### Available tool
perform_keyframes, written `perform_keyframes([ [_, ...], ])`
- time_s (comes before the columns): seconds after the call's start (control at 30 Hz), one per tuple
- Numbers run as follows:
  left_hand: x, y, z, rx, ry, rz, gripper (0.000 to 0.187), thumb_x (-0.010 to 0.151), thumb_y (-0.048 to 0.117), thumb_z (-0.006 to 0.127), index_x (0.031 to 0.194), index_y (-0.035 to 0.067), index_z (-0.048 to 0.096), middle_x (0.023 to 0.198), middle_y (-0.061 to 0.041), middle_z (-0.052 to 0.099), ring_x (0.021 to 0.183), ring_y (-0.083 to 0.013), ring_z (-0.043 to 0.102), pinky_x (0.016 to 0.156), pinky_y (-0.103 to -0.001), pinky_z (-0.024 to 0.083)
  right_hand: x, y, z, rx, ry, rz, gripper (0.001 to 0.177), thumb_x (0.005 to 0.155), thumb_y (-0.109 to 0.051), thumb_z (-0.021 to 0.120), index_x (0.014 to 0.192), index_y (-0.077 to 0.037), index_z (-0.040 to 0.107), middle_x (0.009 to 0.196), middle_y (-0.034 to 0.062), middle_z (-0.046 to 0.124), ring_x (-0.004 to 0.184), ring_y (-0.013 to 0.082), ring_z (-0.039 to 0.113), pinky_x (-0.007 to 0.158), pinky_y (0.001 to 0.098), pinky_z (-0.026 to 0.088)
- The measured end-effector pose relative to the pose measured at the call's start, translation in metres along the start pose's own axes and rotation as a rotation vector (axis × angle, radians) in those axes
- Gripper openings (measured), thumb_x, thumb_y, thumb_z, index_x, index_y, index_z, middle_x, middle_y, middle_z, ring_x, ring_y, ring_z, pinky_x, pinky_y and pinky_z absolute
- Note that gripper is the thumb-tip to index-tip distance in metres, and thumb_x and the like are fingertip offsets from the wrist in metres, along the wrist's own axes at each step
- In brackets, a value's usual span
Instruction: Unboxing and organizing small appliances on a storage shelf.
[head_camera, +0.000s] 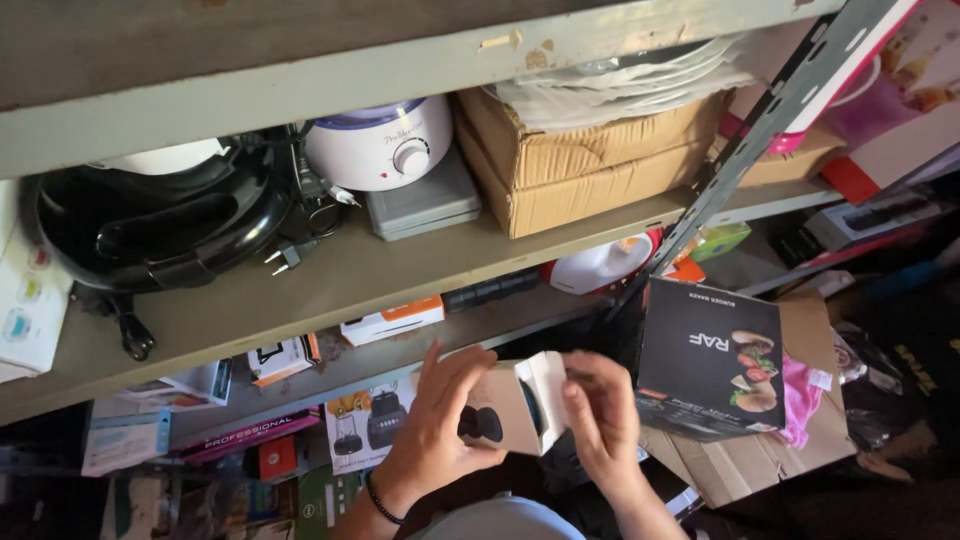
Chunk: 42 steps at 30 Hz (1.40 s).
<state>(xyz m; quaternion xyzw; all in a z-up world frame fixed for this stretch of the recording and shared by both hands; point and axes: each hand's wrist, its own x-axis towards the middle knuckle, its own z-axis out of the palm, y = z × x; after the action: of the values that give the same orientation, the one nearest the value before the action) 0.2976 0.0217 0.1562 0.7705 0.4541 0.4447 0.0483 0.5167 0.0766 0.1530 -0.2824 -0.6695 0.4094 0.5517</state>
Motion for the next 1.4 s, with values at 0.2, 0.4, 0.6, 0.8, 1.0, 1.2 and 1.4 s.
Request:
perform_keyframes([
  [0.2,-0.003,-0.01,0.001,-0.106,-0.057,0.016,0.098,0.064,0.014,0.096,0.146,0.001,0.043,0.148,-0.016,0.053,0.141,-0.0367,0.051,0.127,-0.068,0.009,-0.006,-0.007,-0.009,-0.341,-0.031,-0.245,0.017,0.098,-0.008,0.064,0.113,-0.009,0.073,0.131,0.0151,0.06,0.108,0.0211,0.069,0.096,0.0309,0.057],
  [0.4,0.006,-0.011,-0.01,0.084,-0.134,0.045,0.106,0.055,0.017,0.101,0.145,0.002,0.046,0.143,-0.012,0.056,0.135,-0.0312,0.053,0.122,-0.07,0.016,-0.005,-0.019,-0.003,-0.474,-0.037,-0.162,0.02,0.096,-0.011,0.067,0.113,-0.011,0.076,0.124,0.0121,0.067,0.115,0.0232,0.069,0.099,0.0321,0.054],
  [0.6,0.024,-0.002,-0.024,0.431,-0.269,0.181,0.111,0.05,0.03,0.1,0.145,0.005,0.048,0.14,-0.008,0.058,0.126,-0.027,0.055,0.12,-0.063,0.025,-0.016,0.0,0.003,-0.541,0.027,-0.093,0.016,0.09,-0.013,0.076,0.106,-0.012,0.078,0.11,0.0046,0.071,0.102,0.0195,0.069,0.09,0.0309,0.051],
  [0.8,0.042,0.017,-0.026,0.624,-0.303,0.193,0.085,0.061,0.018,0.085,0.139,0.008,0.053,0.121,-0.004,0.059,0.109,-0.0229,0.057,0.116,-0.061,0.033,-0.039,0.033,0.006,-0.421,0.096,0.098,0.025,0.086,-0.01,0.08,0.111,-0.014,0.079,0.096,0.0003,0.06,0.072,0.0101,0.054,0.067,0.0238,0.046],
  [1.0,0.044,0.005,-0.022,0.55,-0.391,0.168,0.12,0.041,0.043,0.101,0.143,0.008,0.048,0.128,-0.005,0.06,0.113,-0.0228,0.058,0.115,-0.062,0.031,-0.039,0.019,-0.004,-0.395,-0.079,-0.014,0.018,0.096,-0.02,0.07,0.111,-0.011,0.076,0.104,0.0061,0.056,0.095,0.0187,0.06,0.082,0.0284,0.05],
  [1.2,0.03,-0.009,-0.014,0.452,-0.404,0.11,0.111,0.052,0.041,0.098,0.146,0.008,0.047,0.134,-0.007,0.061,0.119,-0.0238,0.059,0.112,-0.06,0.032,-0.034,0.005,-0.011,-0.338,-0.191,-0.04,0.02,0.101,-0.025,0.06,0.103,-0.01,0.073,0.103,0.0072,0.055,0.095,0.0205,0.058,0.088,0.0318,0.049],
  [1.4,0.016,-0.014,-0.008,0.475,-0.347,0.038,0.112,0.05,0.037,0.096,0.147,0.008,0.047,0.137,-0.006,0.059,0.121,-0.0225,0.057,0.111,-0.056,0.035,-0.034,0.01,-0.02,-0.305,-0.232,-0.082,0.011,0.095,-0.022,0.069,0.097,-0.014,0.075,0.106,0.0072,0.055,0.092,0.02,0.062,0.084,0.0319,0.051],
])
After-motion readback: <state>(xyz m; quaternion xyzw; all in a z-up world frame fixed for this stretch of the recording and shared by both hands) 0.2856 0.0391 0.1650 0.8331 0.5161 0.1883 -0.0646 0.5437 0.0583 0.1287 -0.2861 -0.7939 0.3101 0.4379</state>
